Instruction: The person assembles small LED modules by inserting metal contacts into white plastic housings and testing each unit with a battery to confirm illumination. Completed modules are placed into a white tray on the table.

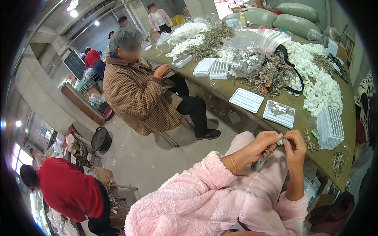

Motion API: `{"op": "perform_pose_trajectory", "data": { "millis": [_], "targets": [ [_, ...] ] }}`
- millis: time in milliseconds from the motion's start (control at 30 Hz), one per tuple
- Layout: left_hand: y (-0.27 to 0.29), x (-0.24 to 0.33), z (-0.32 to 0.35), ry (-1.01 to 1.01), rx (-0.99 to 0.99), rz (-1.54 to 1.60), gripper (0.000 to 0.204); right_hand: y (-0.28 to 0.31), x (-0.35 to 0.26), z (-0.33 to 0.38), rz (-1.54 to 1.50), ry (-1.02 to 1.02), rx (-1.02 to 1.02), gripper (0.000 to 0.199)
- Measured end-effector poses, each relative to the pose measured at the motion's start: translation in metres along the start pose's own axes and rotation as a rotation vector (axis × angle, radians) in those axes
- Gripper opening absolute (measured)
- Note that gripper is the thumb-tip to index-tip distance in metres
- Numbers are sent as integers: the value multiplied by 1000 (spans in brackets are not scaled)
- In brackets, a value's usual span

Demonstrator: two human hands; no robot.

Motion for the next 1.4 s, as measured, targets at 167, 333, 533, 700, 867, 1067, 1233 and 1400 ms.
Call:
{"op": "perform_pose_trajectory", "data": {
  "millis": [167,333,533,700,867,1067,1233,1400],
  "targets": [
    [-2,-1,11,70,-75,-82,26,6,-11,13,-65,-89,-43,12],
    [-10,-4,18,122,-19,-196,26,6,-26,13,106,105,-149,14],
    [-8,0,31,42,56,-443,20,3,-18,22,186,258,-157,15],
    [-4,-14,41,148,-199,435,32,27,18,26,585,224,-183,10],
    [1,-45,51,293,-159,452,32,72,41,3,991,142,-12,10],
    [15,-79,51,411,-175,438,40,72,68,-22,1344,-311,-194,13],
    [23,-65,44,355,-78,241,50,73,77,-25,1344,-344,-228,11],
    [20,-13,21,188,28,-174,41,75,77,-24,1304,-84,-196,14]
  ]
}}
Point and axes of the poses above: each hand's wrist, its own z-axis away from the middle knuckle, its own y-axis out of the back of the hand, x = y × z, the point moved 2 cm from there along -z, towards the middle knuckle, and after that the axes turned 7 degrees about -z, right-handed, at the moved point
